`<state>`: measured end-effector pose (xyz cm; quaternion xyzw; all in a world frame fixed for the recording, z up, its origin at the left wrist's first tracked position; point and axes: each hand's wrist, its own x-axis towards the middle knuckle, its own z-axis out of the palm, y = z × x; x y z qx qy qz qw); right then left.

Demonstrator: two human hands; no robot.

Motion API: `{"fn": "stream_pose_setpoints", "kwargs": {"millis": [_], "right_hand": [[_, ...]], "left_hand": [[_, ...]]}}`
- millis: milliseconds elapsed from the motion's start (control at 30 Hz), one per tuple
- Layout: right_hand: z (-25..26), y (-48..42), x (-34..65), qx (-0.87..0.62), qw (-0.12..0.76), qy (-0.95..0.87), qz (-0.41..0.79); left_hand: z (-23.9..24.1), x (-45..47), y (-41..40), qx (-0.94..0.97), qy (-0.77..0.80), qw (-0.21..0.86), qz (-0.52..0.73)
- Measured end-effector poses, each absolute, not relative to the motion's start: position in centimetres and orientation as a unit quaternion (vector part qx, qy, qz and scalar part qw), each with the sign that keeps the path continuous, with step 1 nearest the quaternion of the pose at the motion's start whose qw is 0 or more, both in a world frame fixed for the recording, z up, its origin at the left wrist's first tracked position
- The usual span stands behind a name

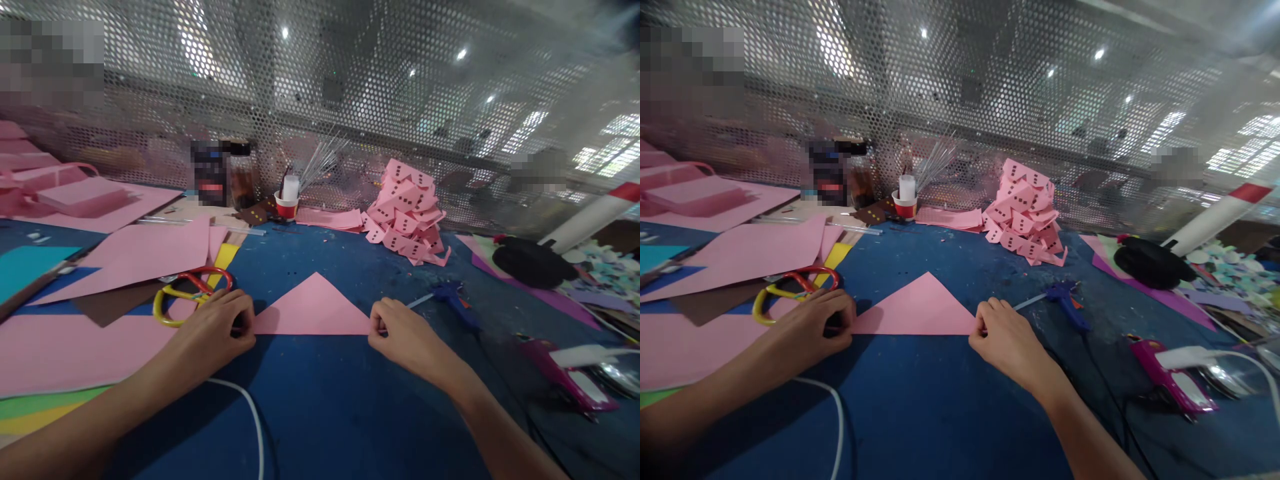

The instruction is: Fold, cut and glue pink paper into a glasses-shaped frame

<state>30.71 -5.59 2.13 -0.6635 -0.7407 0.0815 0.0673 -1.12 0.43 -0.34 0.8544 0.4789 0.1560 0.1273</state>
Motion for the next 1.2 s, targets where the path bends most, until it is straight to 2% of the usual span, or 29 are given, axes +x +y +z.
{"fn": "stream_pose_setpoints", "kwargs": {"millis": [267,1200], "right_hand": [[1.8,-5.5,30.8,-0.656,0.08,-0.747,0.075],[2.5,-5.1,32.7,-0.637,0.102,-0.741,0.187]], "left_hand": [[-0.3,-1.2,0.5,0.852,0.482,0.132,0.154],[-0.5,-1.2,0.6,0.855,0.477,0.125,0.16]]}}
